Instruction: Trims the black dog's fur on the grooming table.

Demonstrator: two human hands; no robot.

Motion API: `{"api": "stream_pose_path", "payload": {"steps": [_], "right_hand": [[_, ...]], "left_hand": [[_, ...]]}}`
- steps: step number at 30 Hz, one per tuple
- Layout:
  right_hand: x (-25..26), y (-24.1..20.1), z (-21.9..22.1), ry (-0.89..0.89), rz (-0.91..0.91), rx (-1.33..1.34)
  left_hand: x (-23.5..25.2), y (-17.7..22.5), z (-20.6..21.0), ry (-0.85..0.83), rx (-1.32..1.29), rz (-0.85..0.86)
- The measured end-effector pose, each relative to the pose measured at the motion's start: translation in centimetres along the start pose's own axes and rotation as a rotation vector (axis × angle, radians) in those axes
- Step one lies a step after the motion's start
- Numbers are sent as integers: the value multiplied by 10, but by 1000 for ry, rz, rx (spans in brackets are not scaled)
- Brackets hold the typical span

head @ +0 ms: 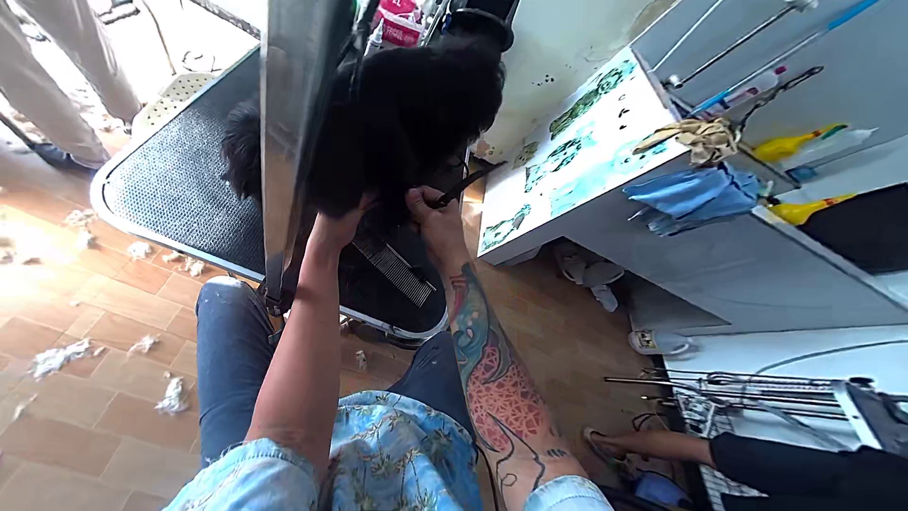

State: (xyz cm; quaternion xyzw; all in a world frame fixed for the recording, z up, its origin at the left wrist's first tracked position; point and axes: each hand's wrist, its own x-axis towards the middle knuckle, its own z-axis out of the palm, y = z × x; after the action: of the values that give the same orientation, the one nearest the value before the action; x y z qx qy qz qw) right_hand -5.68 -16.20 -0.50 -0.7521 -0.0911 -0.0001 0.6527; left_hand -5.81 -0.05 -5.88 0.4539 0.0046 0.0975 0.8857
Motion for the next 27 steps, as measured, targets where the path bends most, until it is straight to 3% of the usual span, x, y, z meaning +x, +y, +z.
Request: {"api": "stream_pose_path", "payload": {"steps": [5,10,14,17,20,22,24,26,27], "right_hand": [[-40,5,-28,24,348,-201],[-86,27,-91,83,431,-65],[-135,60,-177,302,538,-32],[-189,132,-260,480,768,-273],[-285,238,-314,383,1106,-315],[-355,292,-305,256,1291,-173],[-408,306,-273,180,1341,0],[-434,272,-239,44,1272,5],[-425,228,-221,-8,1306,-82]], "left_hand": [[8,2,-4,155,-191,218],[16,2,-28,249,-186,326],[12,8,-18,304,144,376],[12,11,-5,409,375,284],[14,15,4,437,532,126],[16,18,7,438,684,7],[20,21,10,447,803,-65],[20,22,13,393,856,-13],[18,24,12,348,952,36]]}}
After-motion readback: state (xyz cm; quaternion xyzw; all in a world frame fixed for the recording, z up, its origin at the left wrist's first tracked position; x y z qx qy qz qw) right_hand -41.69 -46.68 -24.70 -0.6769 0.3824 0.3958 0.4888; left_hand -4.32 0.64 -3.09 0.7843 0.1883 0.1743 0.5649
